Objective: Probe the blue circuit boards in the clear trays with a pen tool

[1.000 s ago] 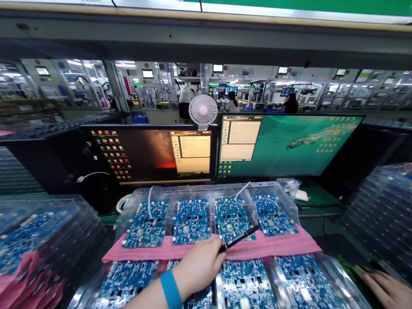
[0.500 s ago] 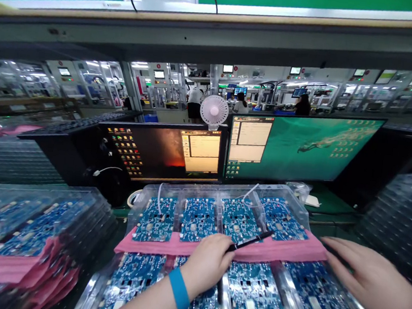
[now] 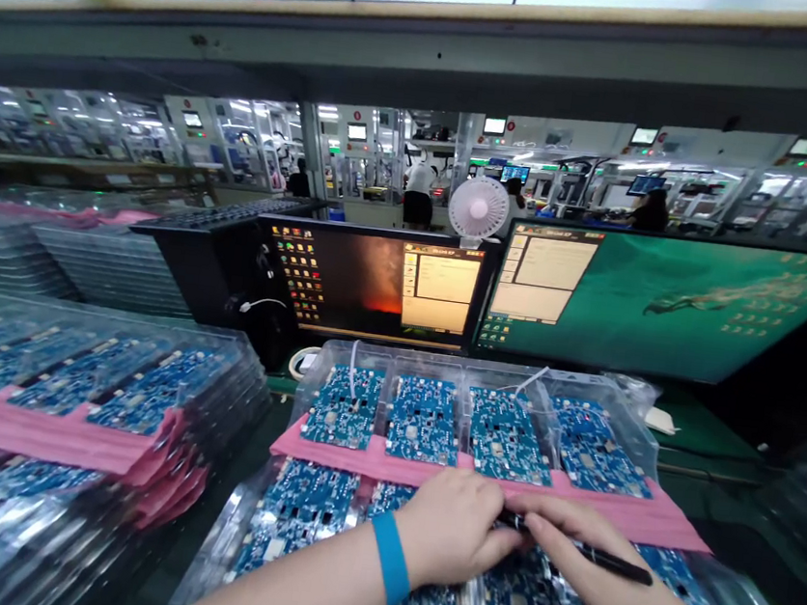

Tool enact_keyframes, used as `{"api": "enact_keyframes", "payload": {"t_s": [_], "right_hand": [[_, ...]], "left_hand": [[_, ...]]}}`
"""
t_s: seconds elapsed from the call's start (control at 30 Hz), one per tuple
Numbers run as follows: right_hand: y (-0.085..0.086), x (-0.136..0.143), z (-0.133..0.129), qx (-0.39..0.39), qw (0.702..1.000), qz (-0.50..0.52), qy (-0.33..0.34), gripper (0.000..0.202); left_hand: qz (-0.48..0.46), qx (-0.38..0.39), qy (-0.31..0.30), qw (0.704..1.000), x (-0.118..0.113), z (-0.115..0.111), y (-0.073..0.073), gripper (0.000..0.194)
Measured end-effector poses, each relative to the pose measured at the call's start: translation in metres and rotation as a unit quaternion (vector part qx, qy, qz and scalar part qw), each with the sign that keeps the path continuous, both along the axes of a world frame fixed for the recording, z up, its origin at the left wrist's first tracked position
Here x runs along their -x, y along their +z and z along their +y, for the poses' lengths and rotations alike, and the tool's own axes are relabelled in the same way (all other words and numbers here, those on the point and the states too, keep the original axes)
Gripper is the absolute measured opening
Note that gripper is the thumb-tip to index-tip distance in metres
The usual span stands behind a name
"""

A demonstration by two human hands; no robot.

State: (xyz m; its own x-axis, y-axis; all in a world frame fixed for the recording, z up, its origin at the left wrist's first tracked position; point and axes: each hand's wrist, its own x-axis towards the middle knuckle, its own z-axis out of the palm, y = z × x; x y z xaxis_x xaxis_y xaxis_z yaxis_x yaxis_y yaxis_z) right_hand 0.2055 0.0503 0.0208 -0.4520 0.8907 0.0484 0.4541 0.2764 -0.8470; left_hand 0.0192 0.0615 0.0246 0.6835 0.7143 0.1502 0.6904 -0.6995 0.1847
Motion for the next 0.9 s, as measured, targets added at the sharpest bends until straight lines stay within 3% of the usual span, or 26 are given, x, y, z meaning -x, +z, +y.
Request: {"api": "enact_keyframes", "payload": {"t_s": [0.13,0.37,0.47,0.6,0.73,0.9], "right_hand": [[0.001,-0.012,-0.007,-0.015,0.999,-0.043,0.019,0.031],[0.017,-0.014,-0.018,-0.085,0.988,-0.082,0.097,0.034],[0.023,-0.015,-0.008,-0.084,0.996,-0.043,0.003,0.033],[0.025,-0.012,0.024,-0.055,0.982,0.14,-0.115,0.046],[0.023,0.03,0.046,0.008,0.974,0.158,-0.162,0.033],[0.023,0.123,0.055,0.011,0.991,0.134,-0.009,0.02]], "left_hand": [[0.005,0.003,-0.001,1.0,-0.003,-0.004,0.0,0.042],[0.005,0.045,0.007,0.999,0.001,0.001,-0.002,0.05],[-0.041,0.071,0.003,0.997,0.012,0.005,0.013,0.048],[-0.041,0.01,0.092,0.995,0.04,0.003,0.035,0.034],[0.059,-0.036,0.177,0.982,0.078,-0.005,0.032,0.017],[0.091,-0.003,0.229,0.969,0.109,-0.012,0.007,0.017]]}}
